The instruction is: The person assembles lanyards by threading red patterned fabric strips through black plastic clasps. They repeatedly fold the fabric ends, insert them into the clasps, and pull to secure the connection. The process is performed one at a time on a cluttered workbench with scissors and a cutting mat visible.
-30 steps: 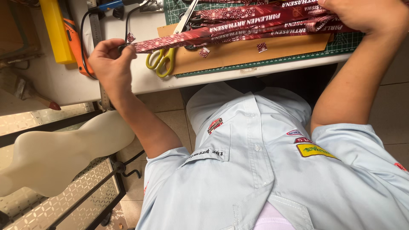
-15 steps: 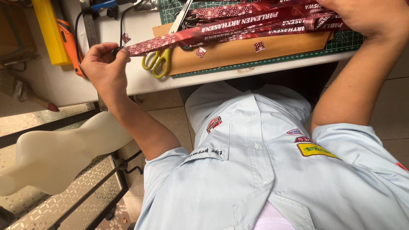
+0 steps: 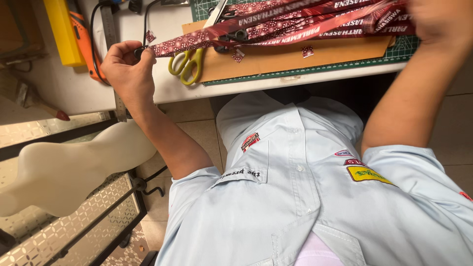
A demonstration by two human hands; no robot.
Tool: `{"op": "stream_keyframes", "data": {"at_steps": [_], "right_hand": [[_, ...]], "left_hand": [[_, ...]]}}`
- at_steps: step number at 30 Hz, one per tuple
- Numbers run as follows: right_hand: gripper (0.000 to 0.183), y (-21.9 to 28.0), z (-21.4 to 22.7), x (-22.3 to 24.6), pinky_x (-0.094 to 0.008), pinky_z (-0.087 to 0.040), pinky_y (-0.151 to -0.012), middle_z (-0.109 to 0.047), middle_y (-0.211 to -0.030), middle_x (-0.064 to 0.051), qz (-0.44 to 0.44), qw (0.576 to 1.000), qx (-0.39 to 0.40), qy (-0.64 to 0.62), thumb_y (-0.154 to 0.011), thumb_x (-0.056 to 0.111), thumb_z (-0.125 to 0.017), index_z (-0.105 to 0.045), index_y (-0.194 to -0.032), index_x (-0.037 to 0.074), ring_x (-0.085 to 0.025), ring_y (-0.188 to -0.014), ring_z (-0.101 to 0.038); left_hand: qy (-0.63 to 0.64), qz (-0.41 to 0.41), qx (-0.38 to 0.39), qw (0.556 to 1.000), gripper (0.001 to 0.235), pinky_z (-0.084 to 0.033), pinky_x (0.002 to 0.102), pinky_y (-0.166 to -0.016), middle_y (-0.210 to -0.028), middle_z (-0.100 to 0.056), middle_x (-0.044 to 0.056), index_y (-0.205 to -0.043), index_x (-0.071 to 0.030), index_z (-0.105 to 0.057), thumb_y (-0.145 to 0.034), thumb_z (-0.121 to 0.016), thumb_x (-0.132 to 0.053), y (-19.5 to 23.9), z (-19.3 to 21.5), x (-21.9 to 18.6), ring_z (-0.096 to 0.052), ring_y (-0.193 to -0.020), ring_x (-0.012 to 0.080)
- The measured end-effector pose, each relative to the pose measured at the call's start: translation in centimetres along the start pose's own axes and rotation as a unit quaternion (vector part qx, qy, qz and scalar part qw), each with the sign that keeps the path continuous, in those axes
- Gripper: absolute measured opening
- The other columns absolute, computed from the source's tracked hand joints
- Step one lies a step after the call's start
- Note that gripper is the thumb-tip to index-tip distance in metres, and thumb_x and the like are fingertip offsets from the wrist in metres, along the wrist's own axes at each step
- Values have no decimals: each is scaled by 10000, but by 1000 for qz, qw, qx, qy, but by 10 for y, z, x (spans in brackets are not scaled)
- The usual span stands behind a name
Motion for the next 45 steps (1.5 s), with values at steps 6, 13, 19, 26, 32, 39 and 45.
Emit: {"op": "stream_keyframes", "data": {"at_steps": [6,13,19,26,32,39,45], "right_hand": [[308,-9,-13,-29,-216,-414,-682,-674,-949,-125,-2,927,109,-358,-1160,255,-512,-628,-993,23,-168,-861,-635],[294,9,-14,-18,-183,-386,-675,-676,-959,-105,-3,938,131,-322,-1180,213,-513,-608,-971,29,-140,-885,-640],[103,22,-23,29,-206,-442,-577,-716,-870,-26,-3,995,32,-98,-1079,104,-663,-687,-995,48,-108,-750,-678],[87,51,-23,104,-281,-526,-623,-714,-827,-111,286,932,-84,207,-949,-6,-754,-714,-953,-84,-184,-735,-679],[150,37,-40,97,-312,-503,-570,-685,-784,-119,192,950,40,242,-1095,5,-634,-728,-982,-26,-184,-636,-632],[354,47,-65,136,-286,-507,-540,-713,-828,-116,234,939,129,215,-950,-57,-551,-774,-1184,88,-141,-627,-624],[316,45,-63,128,-317,-485,-522,-706,-756,-132,154,941,137,268,-979,40,-612,-790,-1228,121,-204,-581,-609]], "left_hand": [[104,-6,41,994,170,-578,224,-697,-865,-725,92,-1016,84,-646,-895,-755,133,3,-15,-3,-707,-750,122],[80,7,37,996,168,-583,222,-685,-861,-733,100,-1018,83,-647,-898,-762,109,2,-10,7,-719,-744,123],[67,6,31,997,198,-577,221,-681,-864,-724,96,-1036,78,-638,-901,-783,91,4,-4,11,-708,-741,118],[50,24,21,998,183,-566,220,-686,-863,-735,105,-1022,68,-631,-912,-776,86,4,6,12,-716,-746,123],[73,24,35,996,188,-580,232,-702,-873,-725,113,-1024,71,-624,-916,-774,101,3,5,10,-720,-758,137],[69,22,28,997,181,-592,241,-710,-867,-715,114,-1025,79,-625,-920,-769,109,1,11,11,-723,-757,145],[65,19,28,997,190,-593,241,-709,-869,-722,116,-1023,74,-620,-914,-771,107,-1,11,8,-725,-757,145]]}}
Point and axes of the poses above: each hand's wrist, its own y-axis away from the middle knuckle, its own z-axis out of the back of the hand, x = y × z, the point moved 10 cm from there along -y, towards the middle knuckle
